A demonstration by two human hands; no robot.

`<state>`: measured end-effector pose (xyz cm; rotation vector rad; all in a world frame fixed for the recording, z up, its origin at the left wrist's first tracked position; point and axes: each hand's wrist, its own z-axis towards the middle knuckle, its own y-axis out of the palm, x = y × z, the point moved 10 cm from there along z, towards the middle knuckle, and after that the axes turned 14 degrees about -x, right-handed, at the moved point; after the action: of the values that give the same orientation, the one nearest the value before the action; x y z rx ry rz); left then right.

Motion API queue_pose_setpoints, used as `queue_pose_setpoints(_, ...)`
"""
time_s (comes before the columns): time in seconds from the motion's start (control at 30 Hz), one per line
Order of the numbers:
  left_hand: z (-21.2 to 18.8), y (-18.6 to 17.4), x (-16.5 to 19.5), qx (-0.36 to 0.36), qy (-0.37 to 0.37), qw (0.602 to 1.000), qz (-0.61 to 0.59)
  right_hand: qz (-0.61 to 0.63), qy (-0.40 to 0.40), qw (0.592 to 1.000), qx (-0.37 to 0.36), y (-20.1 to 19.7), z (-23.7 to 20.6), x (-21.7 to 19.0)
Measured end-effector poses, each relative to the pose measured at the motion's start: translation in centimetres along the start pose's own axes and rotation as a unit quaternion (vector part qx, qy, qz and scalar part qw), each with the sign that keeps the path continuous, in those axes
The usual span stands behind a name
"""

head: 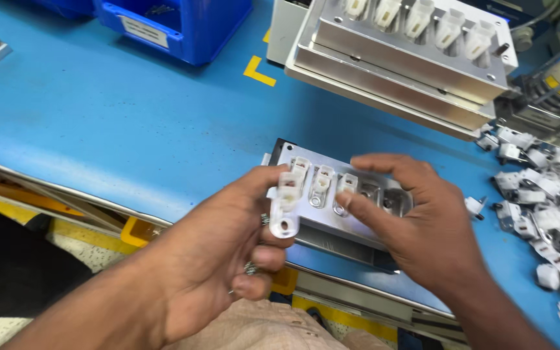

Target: The person picks small white plastic switch parts and metal springs from a pile on the workbench and seats them one at a time into the slots of a metal assembly jig, pressing parts into place by hand and repositioning the jig plates between placements.

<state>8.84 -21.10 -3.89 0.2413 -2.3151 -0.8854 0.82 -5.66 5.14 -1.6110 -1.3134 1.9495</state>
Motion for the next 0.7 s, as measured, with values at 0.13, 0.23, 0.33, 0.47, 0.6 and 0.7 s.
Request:
queue_pose_setpoints(0.13,2.2,3.5,0.4,-0.053,-0.018,0.998,0.003,0.174,-0.042,0.983,-0.039,-0.1,-2.0,0.2)
queue_pose_setpoints(0.23,2.9,4.5,-0.6,-0.031,-0.080,0.996,0.033,0.168,-0.004,0.985,-0.044,0.0,-3.2,0.7)
queue_pose_setpoints(0.33,2.7,4.5,-1.8,-0.006,-0.137,0.989,0.059,0.047,0.086,0.995,0.030,-1.5,-3.7,2.0)
queue_pose_setpoints(0.47,2.4,4.1,-2.7,-0.024,-0.177,0.982,0.063,-0.050,0.091,0.990,0.092,-2.0,-2.8,2.6)
queue_pose_setpoints(0.6,2.2,3.1,-2.3,-0.029,-0.160,0.985,0.051,-0.068,0.066,0.993,0.073,-0.7,-2.5,4.3)
queue_pose_setpoints(0.7,1.9,2.5,-1.7,-0.025,-0.143,0.988,0.047,-0.059,0.105,0.988,0.100,-2.9,-3.3,7.3)
